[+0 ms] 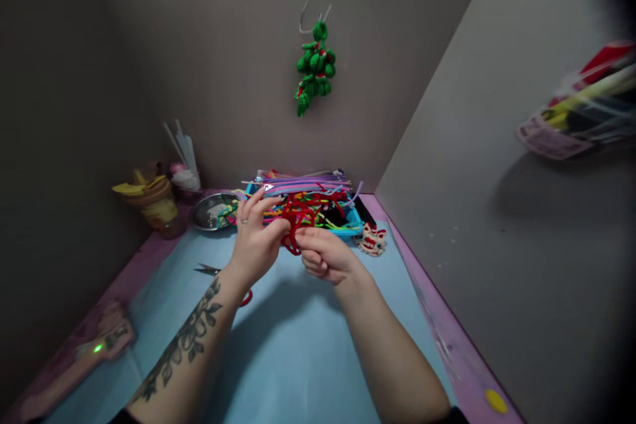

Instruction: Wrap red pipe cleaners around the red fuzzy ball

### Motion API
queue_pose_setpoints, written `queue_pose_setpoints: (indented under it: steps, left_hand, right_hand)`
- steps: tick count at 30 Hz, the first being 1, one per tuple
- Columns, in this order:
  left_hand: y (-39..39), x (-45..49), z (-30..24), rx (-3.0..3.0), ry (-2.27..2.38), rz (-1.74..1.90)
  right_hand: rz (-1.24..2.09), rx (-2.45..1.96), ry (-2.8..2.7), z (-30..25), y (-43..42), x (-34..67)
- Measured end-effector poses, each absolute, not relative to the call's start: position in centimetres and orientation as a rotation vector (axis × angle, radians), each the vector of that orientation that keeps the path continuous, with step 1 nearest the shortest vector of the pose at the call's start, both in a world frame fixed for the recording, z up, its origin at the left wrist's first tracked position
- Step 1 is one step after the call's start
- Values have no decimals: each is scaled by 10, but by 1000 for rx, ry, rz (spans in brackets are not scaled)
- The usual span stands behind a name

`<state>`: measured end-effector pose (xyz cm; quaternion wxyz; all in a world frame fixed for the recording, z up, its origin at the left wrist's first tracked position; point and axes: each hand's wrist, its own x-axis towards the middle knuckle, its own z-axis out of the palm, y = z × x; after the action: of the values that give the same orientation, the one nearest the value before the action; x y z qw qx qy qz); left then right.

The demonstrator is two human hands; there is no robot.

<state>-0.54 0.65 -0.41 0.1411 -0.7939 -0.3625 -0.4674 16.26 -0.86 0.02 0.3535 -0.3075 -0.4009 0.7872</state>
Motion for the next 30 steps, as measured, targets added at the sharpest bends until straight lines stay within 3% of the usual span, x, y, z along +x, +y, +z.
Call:
queue_pose_setpoints:
  steps: [11,17,23,30]
  left_hand:
    - [4,-6,4,-2340,-972,-1439]
    - [3,-7,5,-2358,-934,-1451]
    - [1,-3,3,-2346,-1124,-1308]
    - [-7,13,0,-2355,-1487,-1133]
  right_hand:
    - [2363,-598,-783,0,-8,160]
    - [2267,-680,-809,4,-10,158]
    - [1629,-1008,-1087,3,-15,151]
    - [331,-1474,-1631,-10,-22,139]
